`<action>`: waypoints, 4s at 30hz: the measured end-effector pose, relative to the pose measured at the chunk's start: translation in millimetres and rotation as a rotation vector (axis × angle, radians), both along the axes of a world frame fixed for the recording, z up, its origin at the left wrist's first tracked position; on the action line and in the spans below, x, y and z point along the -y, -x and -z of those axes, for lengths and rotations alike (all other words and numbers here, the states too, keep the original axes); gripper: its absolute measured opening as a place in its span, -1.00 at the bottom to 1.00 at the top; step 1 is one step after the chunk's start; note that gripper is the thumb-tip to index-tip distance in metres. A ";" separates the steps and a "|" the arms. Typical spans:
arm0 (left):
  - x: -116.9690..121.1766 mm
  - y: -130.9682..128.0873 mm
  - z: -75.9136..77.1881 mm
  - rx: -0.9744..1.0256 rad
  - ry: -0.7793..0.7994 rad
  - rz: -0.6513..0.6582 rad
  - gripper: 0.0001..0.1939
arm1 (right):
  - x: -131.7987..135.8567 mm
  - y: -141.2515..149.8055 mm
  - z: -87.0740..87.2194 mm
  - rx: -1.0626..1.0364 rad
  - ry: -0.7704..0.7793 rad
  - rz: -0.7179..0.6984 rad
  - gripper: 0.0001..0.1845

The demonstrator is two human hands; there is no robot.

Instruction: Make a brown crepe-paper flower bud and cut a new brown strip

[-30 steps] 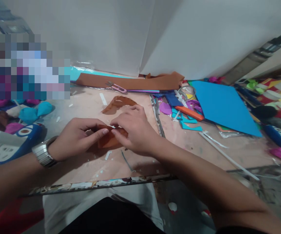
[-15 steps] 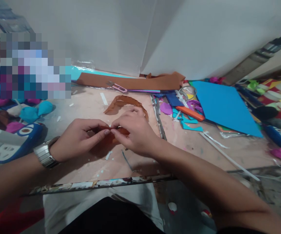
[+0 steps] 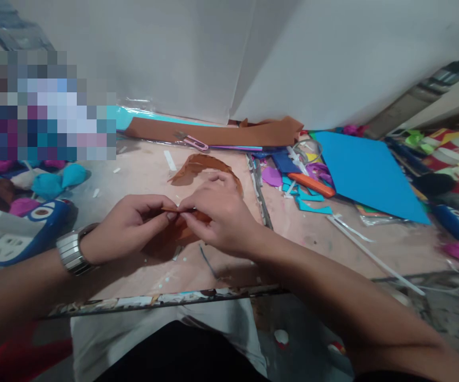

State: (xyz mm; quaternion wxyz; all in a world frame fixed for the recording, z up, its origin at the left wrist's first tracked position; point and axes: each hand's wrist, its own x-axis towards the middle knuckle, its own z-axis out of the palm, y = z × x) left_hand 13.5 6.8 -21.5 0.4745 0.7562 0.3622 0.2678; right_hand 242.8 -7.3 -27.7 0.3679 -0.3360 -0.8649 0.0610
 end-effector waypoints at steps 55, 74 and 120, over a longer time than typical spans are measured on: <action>-3.2 1.2 -1.6 -0.008 -0.025 -0.026 -0.62 | 1.2 2.6 -7.6 0.114 -0.082 0.059 -0.88; -3.2 3.1 -1.0 -0.215 -0.521 -0.012 -0.72 | -1.6 0.3 -4.2 0.068 -0.020 0.063 -0.91; -0.8 1.0 2.0 -0.178 -0.420 -0.040 -0.88 | -1.5 0.7 -8.0 0.111 0.200 0.056 -0.88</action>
